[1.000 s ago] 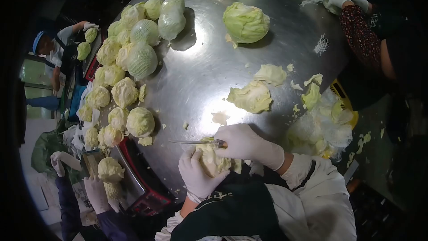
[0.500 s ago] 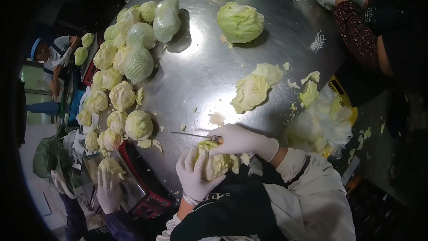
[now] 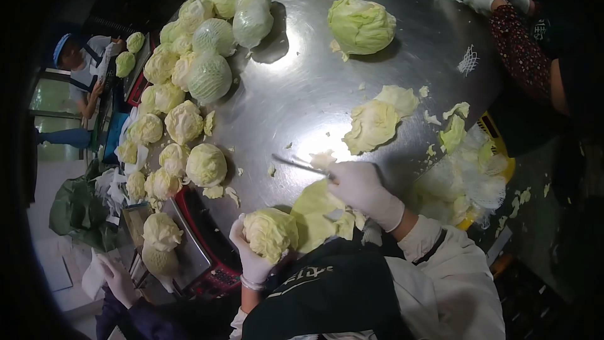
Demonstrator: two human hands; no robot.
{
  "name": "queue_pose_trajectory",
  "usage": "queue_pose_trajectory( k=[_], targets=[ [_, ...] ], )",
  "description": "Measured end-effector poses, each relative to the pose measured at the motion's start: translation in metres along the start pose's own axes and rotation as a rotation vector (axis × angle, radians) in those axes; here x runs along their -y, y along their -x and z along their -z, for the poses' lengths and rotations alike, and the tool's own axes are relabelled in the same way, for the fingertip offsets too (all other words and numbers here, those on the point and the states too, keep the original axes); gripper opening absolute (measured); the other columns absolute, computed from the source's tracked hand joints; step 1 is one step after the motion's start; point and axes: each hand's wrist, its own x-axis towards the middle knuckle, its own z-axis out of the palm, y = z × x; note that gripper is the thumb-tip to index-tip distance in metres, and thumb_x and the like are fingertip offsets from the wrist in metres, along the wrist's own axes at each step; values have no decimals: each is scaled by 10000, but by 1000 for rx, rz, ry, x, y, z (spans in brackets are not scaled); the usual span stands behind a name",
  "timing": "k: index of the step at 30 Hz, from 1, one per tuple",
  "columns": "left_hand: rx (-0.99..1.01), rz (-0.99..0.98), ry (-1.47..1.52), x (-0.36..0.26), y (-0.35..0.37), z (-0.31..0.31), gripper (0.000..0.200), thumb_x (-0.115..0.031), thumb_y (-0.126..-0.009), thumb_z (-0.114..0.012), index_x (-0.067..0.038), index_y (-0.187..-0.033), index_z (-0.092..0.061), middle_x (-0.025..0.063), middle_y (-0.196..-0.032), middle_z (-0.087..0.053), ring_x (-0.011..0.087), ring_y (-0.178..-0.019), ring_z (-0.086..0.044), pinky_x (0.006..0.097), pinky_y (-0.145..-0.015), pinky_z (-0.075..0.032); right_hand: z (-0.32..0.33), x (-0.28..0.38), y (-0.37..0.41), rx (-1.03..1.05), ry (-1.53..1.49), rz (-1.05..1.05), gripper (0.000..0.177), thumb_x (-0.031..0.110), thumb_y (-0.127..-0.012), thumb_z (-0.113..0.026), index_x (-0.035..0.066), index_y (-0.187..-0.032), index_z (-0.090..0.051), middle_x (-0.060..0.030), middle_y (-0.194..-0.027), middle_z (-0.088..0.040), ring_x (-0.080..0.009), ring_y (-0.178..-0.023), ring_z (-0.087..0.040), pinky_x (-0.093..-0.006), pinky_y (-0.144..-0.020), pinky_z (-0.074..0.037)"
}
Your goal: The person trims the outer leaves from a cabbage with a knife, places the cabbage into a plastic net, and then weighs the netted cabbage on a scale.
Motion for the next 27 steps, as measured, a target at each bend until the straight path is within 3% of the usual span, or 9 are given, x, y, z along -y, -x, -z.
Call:
queue_pose_trajectory(
  k=[5,7,9,12,14,19,21,25,27],
  targets=[
    [-45,76,234,23,-2,24,1168,-359,-735,-898,-32,-1593,-177,175,-1544,-369,306,-1401,-424,453,-1173,-375,55,-61,20,-348,233,-80,158,212,-831,-703,129,-965,-712,-116,-828,-696,-335,-789,-691,-430,-684,-539],
    [-55,453,1011,25,4,24,1088,-439,-765,-851,-68,-1585,-240,167,-1524,-418,340,-1401,-443,508,-1166,-399,75,-77,32,-360,293,-95,188,199,-829,-723,128,-1003,-709,-113,-881,-704,-327,-813,-693,-421,-703,-542],
    [-9,498,1129,19,4,13,972,-533,-824,-757,-101,-1569,-306,179,-1501,-455,370,-1379,-474,551,-1147,-421,95,-69,44,-607,40,-135,304,197,-831,-758,123,-1118,-689,-110,-995,-687,-298,-882,-691,-387,-756,-545],
    [11,582,1443,36,1,-15,834,-589,-914,-606,-93,-1537,-359,183,-1484,-475,370,-1351,-502,535,-1138,-434,96,-62,53,-596,-99,-33,422,210,-839,-775,116,-1232,-649,-103,-1046,-649,-257,-910,-673,-350,-801,-534],
    [85,926,1953,72,1,-39,769,-622,-972,-442,-78,-1512,-384,169,-1486,-479,360,-1327,-522,520,-1106,-467,95,-30,58,-413,-153,-108,440,212,-843,-775,114,-1251,-642,-100,-1042,-650,-245,-900,-666,-340,-806,-529],
    [310,438,684,-19,-18,-54,772,-641,-976,-400,-84,-1510,-387,151,-1518,-447,362,-1334,-499,499,-994,-550,54,1,54,-53,-293,36,531,250,-846,-789,53,-1304,-608,-131,-1132,-650,-241,-972,-640,-336,-877,-514],
    [261,1028,2142,-36,-24,-49,849,-704,-943,-421,-85,-1522,-375,161,-1534,-427,404,-1338,-485,523,-935,-575,34,8,51,12,-339,111,570,264,-849,-792,34,-1331,-593,-153,-1196,-646,-256,-1040,-643,-341,-917,-512],
    [595,1016,2159,-19,-22,-55,825,-692,-965,-413,-99,-1535,-355,172,-1501,-476,413,-1329,-505,533,-1028,-512,5,29,47,140,-468,332,794,267,-836,-835,-12,-1475,-456,-221,-1453,-519,-302,-1379,-502,-360,-1132,-409],
    [539,1129,2006,-5,-13,-53,987,-830,-903,-372,-73,-1536,-362,234,-1493,-466,473,-1302,-517,584,-1034,-488,-14,19,36,30,-491,389,720,314,-868,-798,2,-1440,-492,-209,-1361,-569,-302,-1259,-566,-380,-1056,-455]
  ],
)
